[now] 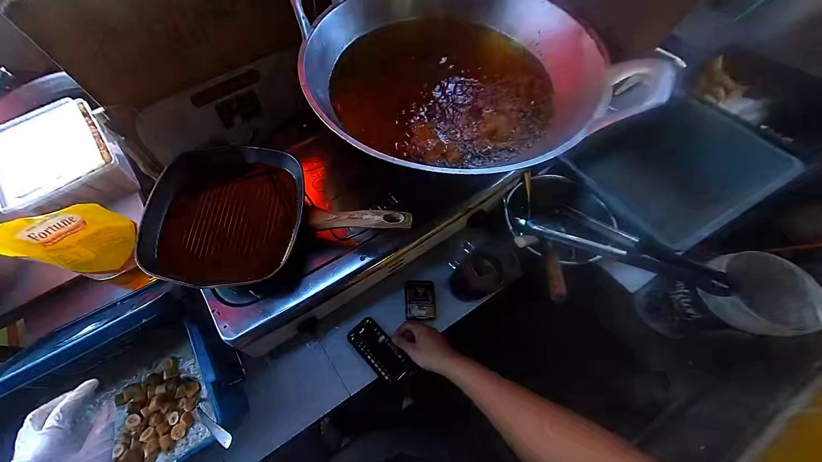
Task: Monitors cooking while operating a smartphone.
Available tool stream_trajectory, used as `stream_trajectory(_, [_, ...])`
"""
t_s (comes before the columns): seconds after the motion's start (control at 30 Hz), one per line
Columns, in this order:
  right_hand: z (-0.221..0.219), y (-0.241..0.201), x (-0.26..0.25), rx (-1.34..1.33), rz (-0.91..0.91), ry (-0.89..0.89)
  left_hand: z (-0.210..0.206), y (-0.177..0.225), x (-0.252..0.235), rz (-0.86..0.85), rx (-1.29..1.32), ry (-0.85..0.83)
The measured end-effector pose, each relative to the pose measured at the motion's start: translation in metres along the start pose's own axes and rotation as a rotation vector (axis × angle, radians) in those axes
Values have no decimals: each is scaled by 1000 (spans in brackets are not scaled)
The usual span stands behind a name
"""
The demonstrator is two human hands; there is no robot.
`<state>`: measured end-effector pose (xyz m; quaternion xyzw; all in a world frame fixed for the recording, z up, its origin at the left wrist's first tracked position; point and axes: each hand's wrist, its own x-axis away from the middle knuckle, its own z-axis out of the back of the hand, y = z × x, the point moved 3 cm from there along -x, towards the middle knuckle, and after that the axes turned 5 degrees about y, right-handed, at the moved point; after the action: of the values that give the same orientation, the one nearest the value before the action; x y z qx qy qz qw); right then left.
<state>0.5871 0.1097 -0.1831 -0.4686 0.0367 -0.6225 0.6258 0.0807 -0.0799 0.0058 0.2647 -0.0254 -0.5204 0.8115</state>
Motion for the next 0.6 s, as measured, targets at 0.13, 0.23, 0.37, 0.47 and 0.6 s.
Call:
stream_trajectory(0.13, [-1, 0, 0, 0, 1, -11, -25, -15, 33, 181, 69, 12])
stream_trajectory(0.23, [-1, 1, 0, -27, -10, -40, -46, -25, 51, 239, 101, 36])
stream_trajectory(0.37, [-2, -2, -2, 71, -42, -84, -55, -25, 56, 259, 70, 84])
stream_trajectory(0.47, [-2, -15, -1, 121, -84, -46, -57, -26, 55, 268, 60, 82])
stream_trajectory(0.6, [-2, -19, -3, 129, -108, -9, -57, -27, 56, 263, 30, 72])
